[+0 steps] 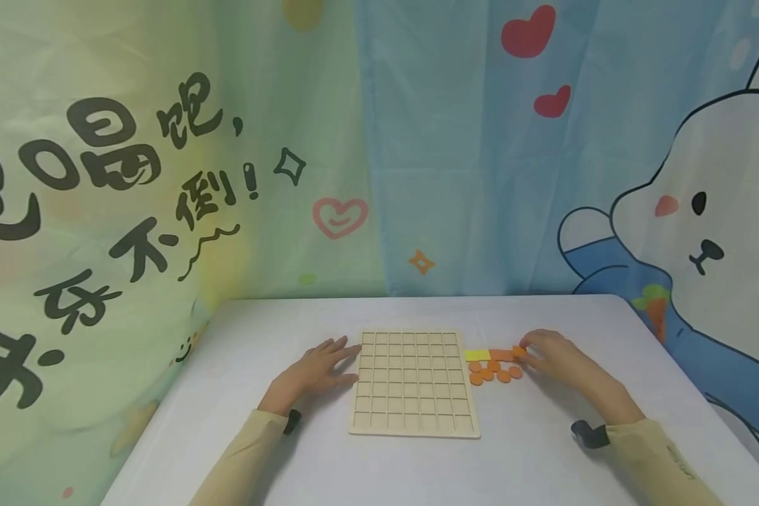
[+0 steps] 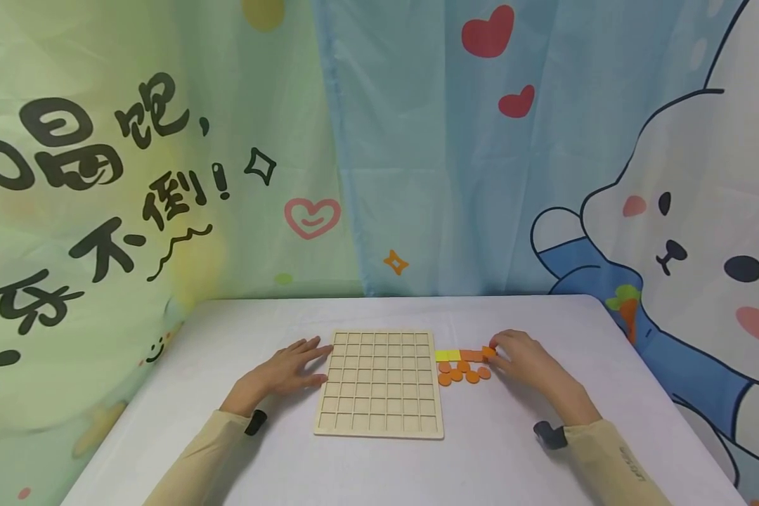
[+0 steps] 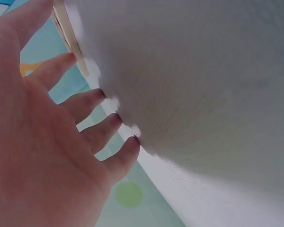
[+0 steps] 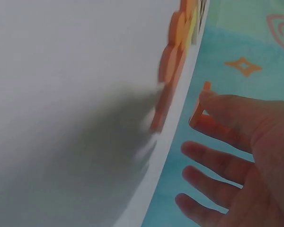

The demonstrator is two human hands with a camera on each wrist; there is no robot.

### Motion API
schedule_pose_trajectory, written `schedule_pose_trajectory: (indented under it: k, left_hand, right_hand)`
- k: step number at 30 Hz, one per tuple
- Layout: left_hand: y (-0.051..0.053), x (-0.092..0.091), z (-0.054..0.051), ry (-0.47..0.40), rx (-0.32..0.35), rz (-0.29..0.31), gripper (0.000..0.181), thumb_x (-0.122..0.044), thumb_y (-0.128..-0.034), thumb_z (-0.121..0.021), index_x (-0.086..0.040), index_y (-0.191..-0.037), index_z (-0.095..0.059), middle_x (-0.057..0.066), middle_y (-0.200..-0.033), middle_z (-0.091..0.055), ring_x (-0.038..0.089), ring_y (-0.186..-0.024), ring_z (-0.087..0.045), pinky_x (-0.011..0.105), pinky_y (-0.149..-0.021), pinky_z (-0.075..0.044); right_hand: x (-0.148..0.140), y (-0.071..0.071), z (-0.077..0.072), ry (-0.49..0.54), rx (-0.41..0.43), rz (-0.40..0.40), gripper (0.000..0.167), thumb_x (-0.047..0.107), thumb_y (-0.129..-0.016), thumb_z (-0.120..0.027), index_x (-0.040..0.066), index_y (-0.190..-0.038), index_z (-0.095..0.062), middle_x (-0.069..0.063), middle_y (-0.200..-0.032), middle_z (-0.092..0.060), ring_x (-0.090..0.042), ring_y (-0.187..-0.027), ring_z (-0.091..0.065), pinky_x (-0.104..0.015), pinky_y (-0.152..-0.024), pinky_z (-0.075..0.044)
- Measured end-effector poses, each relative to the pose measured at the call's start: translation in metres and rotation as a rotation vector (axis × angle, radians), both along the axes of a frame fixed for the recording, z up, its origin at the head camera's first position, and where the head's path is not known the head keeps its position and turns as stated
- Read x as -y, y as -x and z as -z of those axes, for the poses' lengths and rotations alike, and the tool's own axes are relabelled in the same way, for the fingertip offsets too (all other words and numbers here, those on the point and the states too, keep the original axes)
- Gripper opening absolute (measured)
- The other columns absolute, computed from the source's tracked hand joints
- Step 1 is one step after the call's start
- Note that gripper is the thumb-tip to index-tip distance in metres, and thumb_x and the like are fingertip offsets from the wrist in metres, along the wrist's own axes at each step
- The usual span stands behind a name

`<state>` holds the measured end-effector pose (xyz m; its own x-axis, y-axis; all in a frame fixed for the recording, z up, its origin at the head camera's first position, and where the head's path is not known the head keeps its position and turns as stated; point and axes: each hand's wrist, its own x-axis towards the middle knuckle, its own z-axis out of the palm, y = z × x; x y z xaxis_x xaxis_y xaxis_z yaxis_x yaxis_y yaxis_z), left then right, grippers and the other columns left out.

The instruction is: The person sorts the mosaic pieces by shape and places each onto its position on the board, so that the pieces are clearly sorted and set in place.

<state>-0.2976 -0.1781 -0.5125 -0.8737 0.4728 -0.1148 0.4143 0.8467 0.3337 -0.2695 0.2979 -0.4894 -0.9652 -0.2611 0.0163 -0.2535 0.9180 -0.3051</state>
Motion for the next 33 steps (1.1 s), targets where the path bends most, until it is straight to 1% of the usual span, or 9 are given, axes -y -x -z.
schedule_pose_trajectory:
  k: [5,9,12,16,18,23,27,31,33]
  left_hand:
    - [0.000,0.000,-0.002,0.005,0.002,-0.003,0.064,-0.057,-0.0973,-0.056,-0.031,-0.154,-0.041,0.009,-0.165,-0.030,0.040,-0.153,-0.024,0.062,-0.121,-0.024]
    - [0.001,-0.001,-0.004,0.011,0.005,-0.011,0.064,-0.056,-0.0972,-0.056,-0.031,-0.154,-0.042,0.009,-0.165,-0.030,0.040,-0.153,-0.024,0.062,-0.121,-0.024]
    - [0.001,-0.001,-0.003,0.013,0.014,-0.014,0.064,-0.056,-0.0971,-0.057,-0.031,-0.154,-0.042,0.009,-0.166,-0.029,0.040,-0.153,-0.024,0.063,-0.121,-0.024]
    - [0.002,0.000,0.000,0.010,0.019,-0.005,0.065,-0.056,-0.0971,-0.056,-0.030,-0.154,-0.041,0.010,-0.166,-0.028,0.041,-0.153,-0.023,0.063,-0.122,-0.023]
    - [0.002,0.000,0.001,0.009,0.015,-0.001,0.065,-0.056,-0.0973,-0.056,-0.030,-0.154,-0.041,0.010,-0.166,-0.029,0.041,-0.153,-0.023,0.062,-0.122,-0.023]
    - [0.001,-0.001,0.001,0.012,0.011,-0.003,0.065,-0.057,-0.0974,-0.056,-0.030,-0.154,-0.041,0.011,-0.165,-0.029,0.041,-0.153,-0.024,0.062,-0.122,-0.024]
    - [0.001,-0.001,0.001,0.024,0.013,-0.004,0.065,-0.057,-0.0973,-0.056,-0.030,-0.154,-0.041,0.010,-0.166,-0.029,0.041,-0.153,-0.024,0.061,-0.122,-0.024]
    - [0.001,-0.001,0.000,0.026,0.011,-0.003,0.065,-0.056,-0.0970,-0.057,-0.029,-0.154,-0.042,0.011,-0.165,-0.030,0.041,-0.152,-0.025,0.061,-0.121,-0.025]
    - [0.000,-0.002,0.000,0.024,0.007,-0.002,0.065,-0.055,-0.0967,-0.058,-0.027,-0.154,-0.043,0.012,-0.165,-0.031,0.042,-0.152,-0.026,0.062,-0.121,-0.026]
  right_hand:
    - [0.018,0.000,-0.007,0.025,-0.012,-0.044,0.022,0.021,-0.093,-0.072,0.005,-0.106,-0.070,-0.019,-0.116,-0.068,-0.038,-0.109,-0.061,-0.058,-0.097,-0.052]
    - [0.032,0.000,-0.011,0.050,-0.019,-0.072,0.018,0.022,-0.094,-0.071,0.008,-0.105,-0.069,-0.015,-0.114,-0.067,-0.029,-0.100,-0.060,-0.050,-0.091,-0.057]
    - [0.044,0.000,-0.011,0.070,-0.014,-0.092,0.019,0.024,-0.094,-0.071,0.008,-0.105,-0.070,-0.009,-0.105,-0.067,-0.021,-0.091,-0.057,-0.040,-0.082,-0.058]
    - [0.058,0.000,-0.009,0.072,-0.025,-0.149,0.018,0.026,-0.092,-0.073,0.009,-0.098,-0.070,-0.001,-0.091,-0.062,-0.015,-0.083,-0.053,-0.030,-0.072,-0.051]
    - [0.064,0.000,-0.007,0.063,-0.047,-0.180,0.016,0.025,-0.092,-0.073,0.010,-0.095,-0.069,-0.002,-0.092,-0.063,-0.015,-0.085,-0.055,-0.031,-0.073,-0.052]
    - [0.076,-0.002,0.000,0.031,-0.105,-0.232,0.012,0.023,-0.091,-0.074,0.013,-0.095,-0.069,-0.010,-0.109,-0.067,-0.026,-0.101,-0.062,-0.045,-0.086,-0.056]
    - [0.082,-0.002,0.007,0.000,-0.145,-0.265,0.013,0.023,-0.091,-0.074,0.012,-0.095,-0.068,-0.011,-0.112,-0.067,-0.031,-0.110,-0.063,-0.047,-0.088,-0.055]
    - [0.085,-0.001,0.012,-0.033,-0.194,-0.286,0.014,0.023,-0.091,-0.075,0.012,-0.093,-0.067,-0.009,-0.108,-0.066,-0.029,-0.107,-0.063,-0.045,-0.087,-0.055]
    - [0.086,-0.001,0.014,-0.039,-0.193,-0.278,0.014,0.023,-0.091,-0.075,0.013,-0.092,-0.066,-0.008,-0.109,-0.065,-0.029,-0.109,-0.062,-0.046,-0.090,-0.054]
